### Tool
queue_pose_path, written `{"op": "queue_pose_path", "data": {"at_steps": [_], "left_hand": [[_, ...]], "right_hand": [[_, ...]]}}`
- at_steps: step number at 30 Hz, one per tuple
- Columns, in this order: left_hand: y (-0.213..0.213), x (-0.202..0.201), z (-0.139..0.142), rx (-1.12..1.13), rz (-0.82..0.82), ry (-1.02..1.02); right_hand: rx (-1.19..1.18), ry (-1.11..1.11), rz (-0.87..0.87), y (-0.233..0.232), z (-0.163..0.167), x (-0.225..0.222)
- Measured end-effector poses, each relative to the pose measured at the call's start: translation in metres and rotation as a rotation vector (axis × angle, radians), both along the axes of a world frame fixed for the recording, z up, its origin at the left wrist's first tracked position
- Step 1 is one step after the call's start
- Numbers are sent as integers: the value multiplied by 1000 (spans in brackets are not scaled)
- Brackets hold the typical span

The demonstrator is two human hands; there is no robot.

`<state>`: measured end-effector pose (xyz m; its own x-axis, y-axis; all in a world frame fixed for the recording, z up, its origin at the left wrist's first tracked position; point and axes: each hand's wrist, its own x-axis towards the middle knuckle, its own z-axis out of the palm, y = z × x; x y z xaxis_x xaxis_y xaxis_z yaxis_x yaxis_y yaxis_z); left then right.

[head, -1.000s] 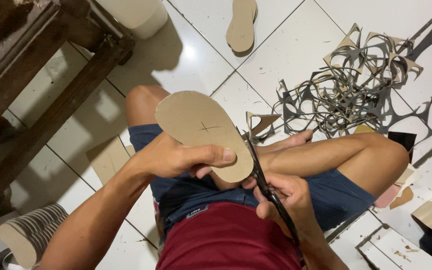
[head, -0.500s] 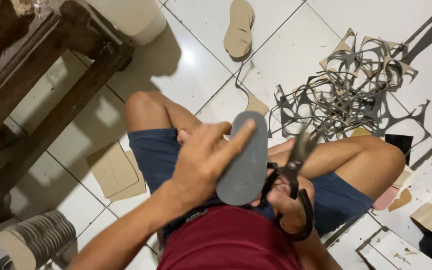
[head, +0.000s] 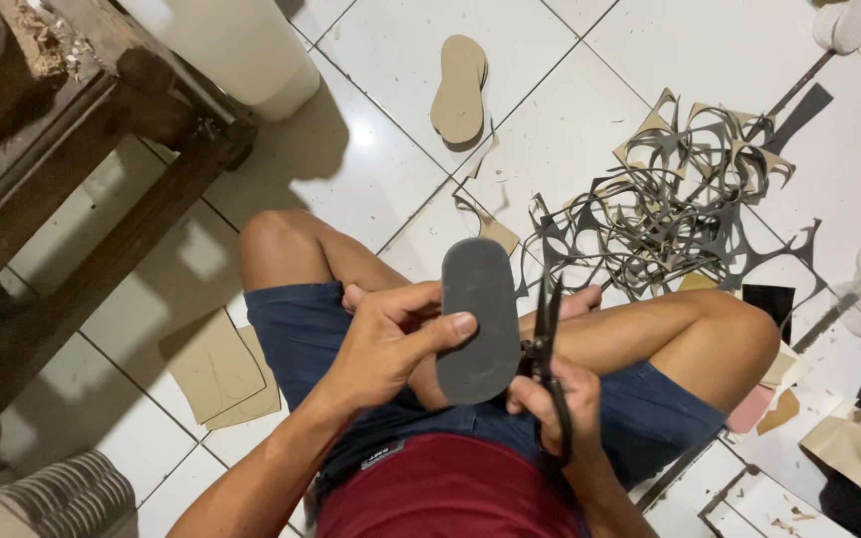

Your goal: The person sits on the workshop floor and cuts insole shapes from cardboard sheets using large scissors, following drawn outlines. They trim around the curved outline, set finished cutouts aside with completed pairs, and pick up new marked cardboard pieces to cut more.

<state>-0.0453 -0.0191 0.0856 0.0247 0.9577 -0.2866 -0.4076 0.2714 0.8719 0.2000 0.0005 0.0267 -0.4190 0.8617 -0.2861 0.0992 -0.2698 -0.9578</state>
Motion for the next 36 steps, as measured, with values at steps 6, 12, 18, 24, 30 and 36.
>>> {"op": "queue_pose_path", "data": {"at_steps": [6, 12, 18, 24, 30, 36], "left_hand": [[4, -1, 1, -44, 39, -90], [1, 8, -5, -79, 4, 94], [10, 14, -5, -107, 28, -43], [14, 13, -7, -22, -15, -48], [21, 9, -23, -58, -58, 31], [31, 24, -43, -21, -42, -82]], "right_hand": [[19, 5, 33, 2, -9, -10], [16, 68, 39, -1, -3, -12], [1, -254, -55, -5, -2, -9], [139, -2, -296, 21, 5, -1], [736, -492, -214, 44, 14, 25], [-121, -128, -321, 17, -20, 26]]}}
